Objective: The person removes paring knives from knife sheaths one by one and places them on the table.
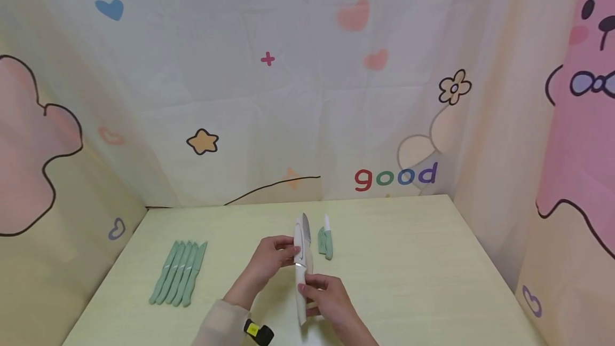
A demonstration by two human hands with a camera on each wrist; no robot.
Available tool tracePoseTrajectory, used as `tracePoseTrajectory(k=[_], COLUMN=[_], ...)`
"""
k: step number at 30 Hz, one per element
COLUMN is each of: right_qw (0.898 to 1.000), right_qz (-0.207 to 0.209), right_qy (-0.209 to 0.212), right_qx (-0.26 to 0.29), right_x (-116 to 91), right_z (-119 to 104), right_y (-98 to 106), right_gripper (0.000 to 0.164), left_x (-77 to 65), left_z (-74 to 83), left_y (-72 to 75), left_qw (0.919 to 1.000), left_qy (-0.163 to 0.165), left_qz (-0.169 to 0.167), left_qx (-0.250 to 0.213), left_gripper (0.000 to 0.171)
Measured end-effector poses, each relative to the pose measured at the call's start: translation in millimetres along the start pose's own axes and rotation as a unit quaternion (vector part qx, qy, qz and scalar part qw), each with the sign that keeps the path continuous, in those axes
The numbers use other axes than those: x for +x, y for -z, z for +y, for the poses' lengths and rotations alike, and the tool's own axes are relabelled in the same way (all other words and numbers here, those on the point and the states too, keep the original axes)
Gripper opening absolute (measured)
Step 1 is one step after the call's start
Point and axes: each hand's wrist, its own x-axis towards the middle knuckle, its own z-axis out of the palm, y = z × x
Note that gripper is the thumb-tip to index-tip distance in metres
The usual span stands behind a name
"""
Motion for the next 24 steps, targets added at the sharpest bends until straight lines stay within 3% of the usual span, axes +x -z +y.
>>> tracePoseTrajectory(k=[11, 16, 18, 24], right_qw=[1.0, 1.0, 1.0, 0.999], right_qz=[-0.018, -0.018, -0.018, -0.033], right_qy=[-0.001, -0.011, -0.014, -0.011], right_qx=[0.003, -0.009, -0.011, -0.003], right_x=[-1, -2, -3, -4], right_z=[3, 1, 0, 3], right_y=[2, 2, 2, 2], right_gripper=[0.042, 0.039, 0.038, 0.036], left_x=[1.1, -11.9, -12.5, 0.7], left_z=[0.7, 21.6, 23.1, 0.5], left_y=[-2.2, -2.3, -1.6, 0.6], left_qw=[0.9997, 0.9998, 0.9997, 0.9992], left_qy=[0.002, 0.0, 0.001, -0.002], left_qz=[0.009, 0.01, 0.011, 0.018], left_qx=[-0.024, -0.02, -0.022, -0.036], left_gripper=[0.028, 0.028, 0.028, 0.029])
